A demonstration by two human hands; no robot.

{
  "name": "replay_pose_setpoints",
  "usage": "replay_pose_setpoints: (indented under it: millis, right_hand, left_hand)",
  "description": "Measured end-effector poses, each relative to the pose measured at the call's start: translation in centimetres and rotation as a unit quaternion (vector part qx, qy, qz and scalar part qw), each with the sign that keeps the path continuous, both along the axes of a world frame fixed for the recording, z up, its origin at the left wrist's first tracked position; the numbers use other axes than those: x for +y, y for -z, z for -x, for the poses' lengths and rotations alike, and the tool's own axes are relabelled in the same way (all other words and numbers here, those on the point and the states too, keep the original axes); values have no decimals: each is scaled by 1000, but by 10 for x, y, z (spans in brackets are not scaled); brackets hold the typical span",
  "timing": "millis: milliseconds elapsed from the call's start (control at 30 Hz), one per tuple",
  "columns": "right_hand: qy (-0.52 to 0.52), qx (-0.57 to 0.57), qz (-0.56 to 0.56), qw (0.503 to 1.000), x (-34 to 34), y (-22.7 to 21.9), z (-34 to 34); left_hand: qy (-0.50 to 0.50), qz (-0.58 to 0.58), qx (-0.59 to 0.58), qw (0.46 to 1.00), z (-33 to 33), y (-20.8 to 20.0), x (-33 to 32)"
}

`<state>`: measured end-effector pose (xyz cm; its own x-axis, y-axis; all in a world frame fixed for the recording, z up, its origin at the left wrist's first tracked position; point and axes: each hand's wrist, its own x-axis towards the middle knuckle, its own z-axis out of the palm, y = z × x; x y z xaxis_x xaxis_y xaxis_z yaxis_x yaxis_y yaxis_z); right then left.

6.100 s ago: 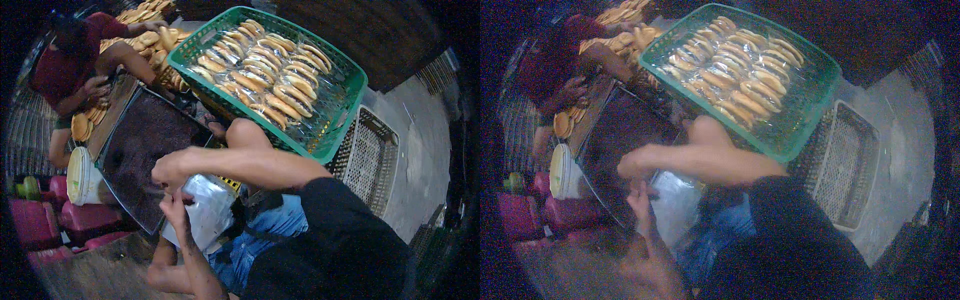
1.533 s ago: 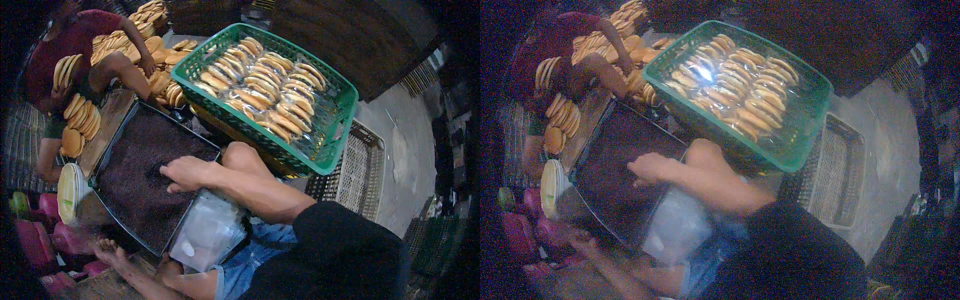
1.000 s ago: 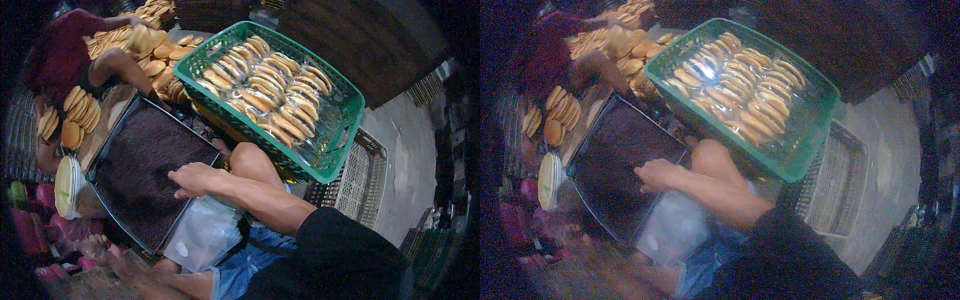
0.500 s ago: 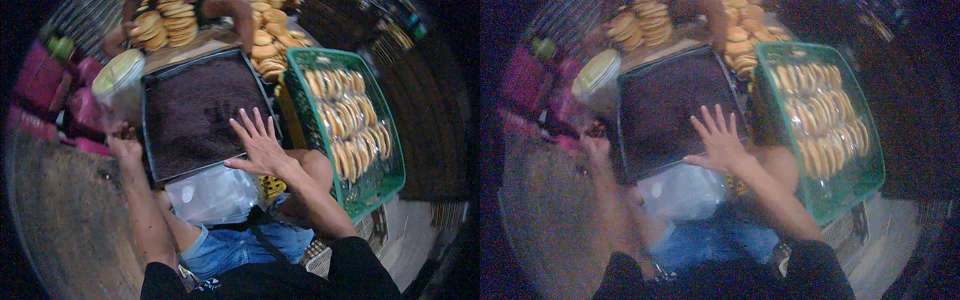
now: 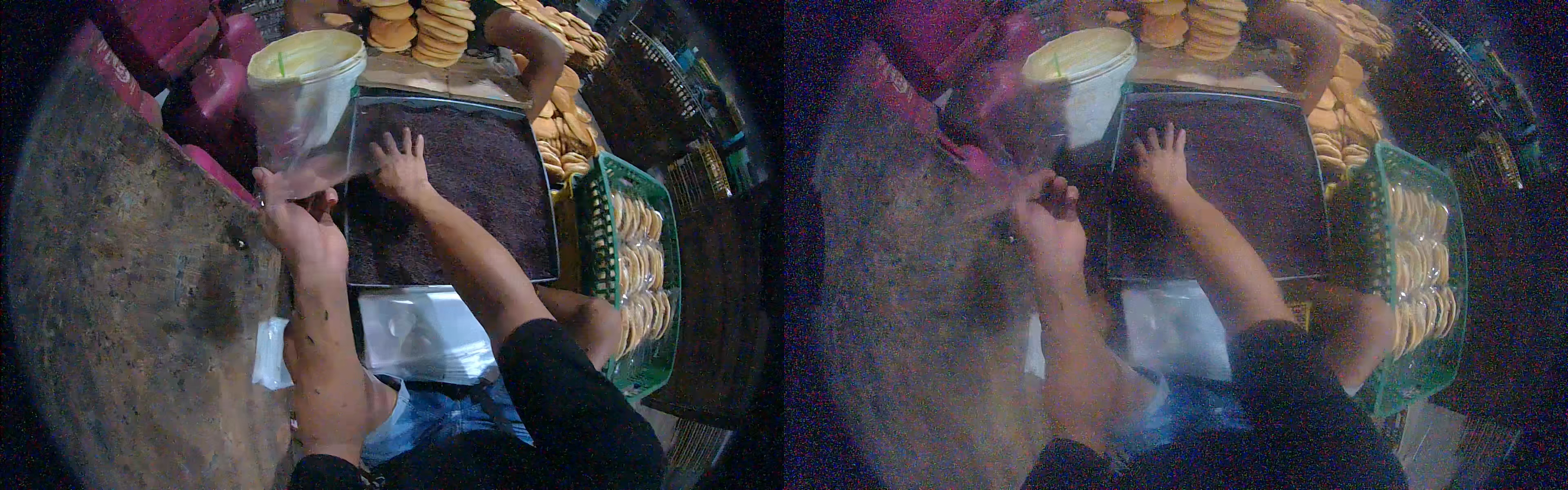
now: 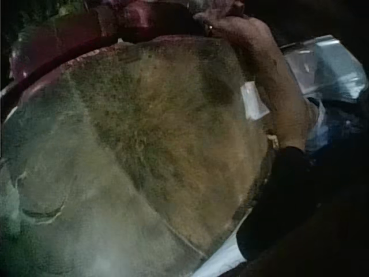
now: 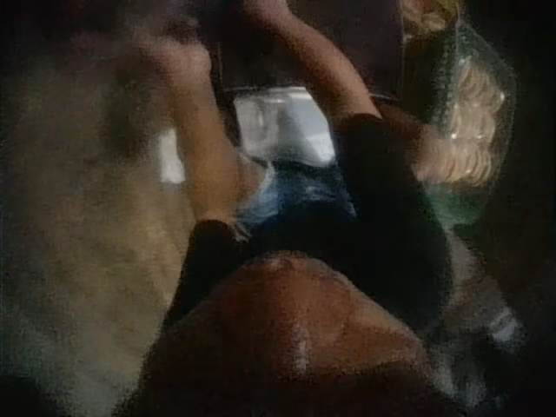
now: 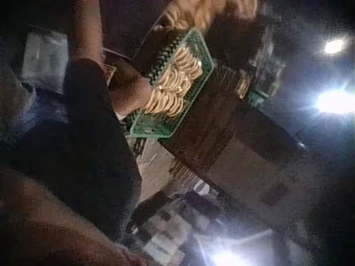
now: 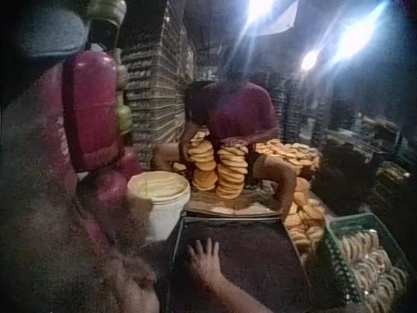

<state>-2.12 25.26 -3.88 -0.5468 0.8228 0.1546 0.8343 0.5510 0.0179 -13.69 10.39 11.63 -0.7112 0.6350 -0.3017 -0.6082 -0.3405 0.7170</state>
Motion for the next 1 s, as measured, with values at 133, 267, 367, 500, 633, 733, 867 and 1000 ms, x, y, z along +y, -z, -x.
replay_pose_setpoints:
  millis: [133, 267, 367, 500, 633, 733, 867, 1000]
  right_hand:
    - [-35, -85, -64, 994, 33, 32, 27]
    - [37, -245, 82, 965, 38, 14, 21]
    - [53, -194, -49, 978, 32, 31, -42]
    - [10, -103, -130, 986, 2, -3, -128]
    - [-62, 96, -25, 993, -38, -36, -198]
    - [122, -74, 225, 964, -55, -85, -253]
    - [31, 59, 118, 991, -65, -68, -318]
    - [69, 67, 253, 963, -85, -69, -325]
  left_hand:
    - [-32, 2, 178, 984, -1, -21, -1]
    - [14, -9, 174, 985, 6, -17, -8]
    - [56, -30, 155, 986, 14, -7, -11]
    - [101, -51, 163, 980, 13, -6, -14]
    - [98, -8, 291, 952, 0, 3, -8]
    - [86, 81, 394, 911, -17, 13, 6]
    - [53, 43, 480, 875, 0, 61, 36]
    - [60, 136, 470, 870, -8, 82, 45]
